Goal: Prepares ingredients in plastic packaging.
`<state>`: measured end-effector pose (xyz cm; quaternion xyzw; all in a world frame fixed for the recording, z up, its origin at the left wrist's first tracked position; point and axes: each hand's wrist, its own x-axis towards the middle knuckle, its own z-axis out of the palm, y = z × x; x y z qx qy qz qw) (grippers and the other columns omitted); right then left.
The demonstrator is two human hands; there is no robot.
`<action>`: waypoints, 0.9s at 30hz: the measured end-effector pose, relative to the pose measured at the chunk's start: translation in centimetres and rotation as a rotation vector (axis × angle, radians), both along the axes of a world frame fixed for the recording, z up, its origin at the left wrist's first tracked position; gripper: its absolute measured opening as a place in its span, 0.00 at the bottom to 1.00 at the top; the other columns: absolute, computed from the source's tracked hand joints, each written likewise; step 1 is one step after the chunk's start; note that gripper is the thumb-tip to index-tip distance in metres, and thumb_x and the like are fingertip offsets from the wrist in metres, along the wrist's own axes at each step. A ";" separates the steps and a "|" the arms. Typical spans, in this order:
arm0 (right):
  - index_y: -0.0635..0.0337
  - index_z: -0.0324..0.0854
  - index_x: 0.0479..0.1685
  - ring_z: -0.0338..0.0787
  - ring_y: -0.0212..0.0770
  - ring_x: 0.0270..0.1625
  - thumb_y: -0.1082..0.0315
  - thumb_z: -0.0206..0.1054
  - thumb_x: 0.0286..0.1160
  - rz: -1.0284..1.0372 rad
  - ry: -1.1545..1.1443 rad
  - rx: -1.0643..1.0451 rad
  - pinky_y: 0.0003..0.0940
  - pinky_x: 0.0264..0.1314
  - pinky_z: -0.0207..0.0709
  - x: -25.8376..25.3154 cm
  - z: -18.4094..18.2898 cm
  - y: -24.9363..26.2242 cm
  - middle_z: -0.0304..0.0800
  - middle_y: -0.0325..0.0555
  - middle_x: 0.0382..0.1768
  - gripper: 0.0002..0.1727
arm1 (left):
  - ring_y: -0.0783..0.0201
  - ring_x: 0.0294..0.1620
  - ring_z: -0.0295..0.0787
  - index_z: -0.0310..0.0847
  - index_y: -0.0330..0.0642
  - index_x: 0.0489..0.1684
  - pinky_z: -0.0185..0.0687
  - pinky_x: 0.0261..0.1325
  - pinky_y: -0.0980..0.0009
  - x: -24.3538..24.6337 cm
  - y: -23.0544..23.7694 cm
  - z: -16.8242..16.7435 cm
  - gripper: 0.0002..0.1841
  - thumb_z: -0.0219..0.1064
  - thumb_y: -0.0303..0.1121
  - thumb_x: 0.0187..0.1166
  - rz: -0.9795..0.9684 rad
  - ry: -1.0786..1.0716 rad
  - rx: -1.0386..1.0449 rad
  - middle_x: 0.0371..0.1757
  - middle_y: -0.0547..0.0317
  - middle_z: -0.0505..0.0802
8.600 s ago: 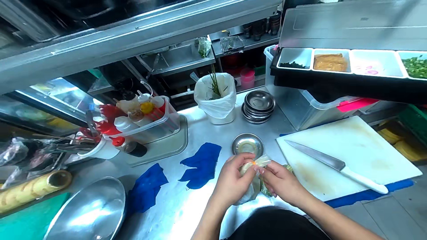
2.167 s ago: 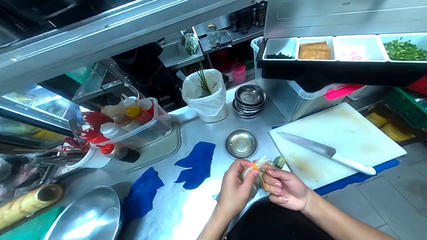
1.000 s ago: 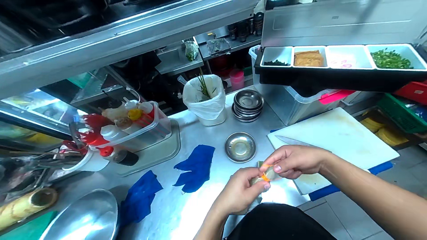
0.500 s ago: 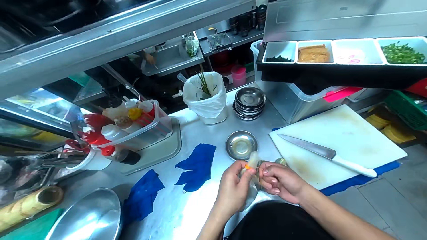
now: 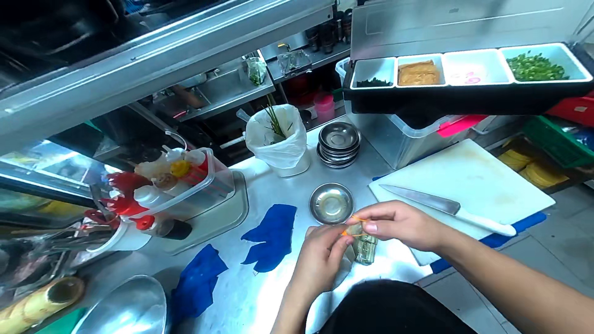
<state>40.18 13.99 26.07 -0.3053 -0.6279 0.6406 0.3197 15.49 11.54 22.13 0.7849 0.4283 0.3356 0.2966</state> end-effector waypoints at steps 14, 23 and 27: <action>0.50 0.79 0.37 0.70 0.22 0.16 0.69 0.55 0.82 -0.013 0.379 -0.932 0.16 0.16 0.64 -2.9 -5.8 -0.1 0.72 0.30 0.19 0.08 | 0.67 0.39 0.89 0.87 0.42 0.48 0.88 0.46 0.66 0.4 -0.5 -0.7 0.10 0.66 0.39 0.84 -0.005 -0.293 -0.263 0.38 0.61 0.92; 0.56 0.89 0.45 0.90 0.33 0.42 0.59 0.62 0.84 -0.223 -0.026 -0.032 0.32 0.50 0.85 -3.4 -4.6 -3.2 0.91 0.38 0.39 0.13 | 0.70 0.45 0.89 0.88 0.50 0.45 0.84 0.58 0.61 2.4 -0.1 -1.0 0.07 0.67 0.41 0.83 0.360 -0.171 -0.071 0.38 0.71 0.93; 0.57 0.91 0.40 0.82 0.40 0.70 0.54 0.62 0.85 -0.136 0.146 0.202 0.41 0.78 0.72 -1.8 -3.8 -2.7 0.92 0.42 0.51 0.18 | 0.69 0.46 0.89 0.89 0.51 0.48 0.85 0.57 0.61 2.2 0.2 -0.6 0.08 0.67 0.42 0.83 0.312 -0.210 -0.091 0.40 0.70 0.93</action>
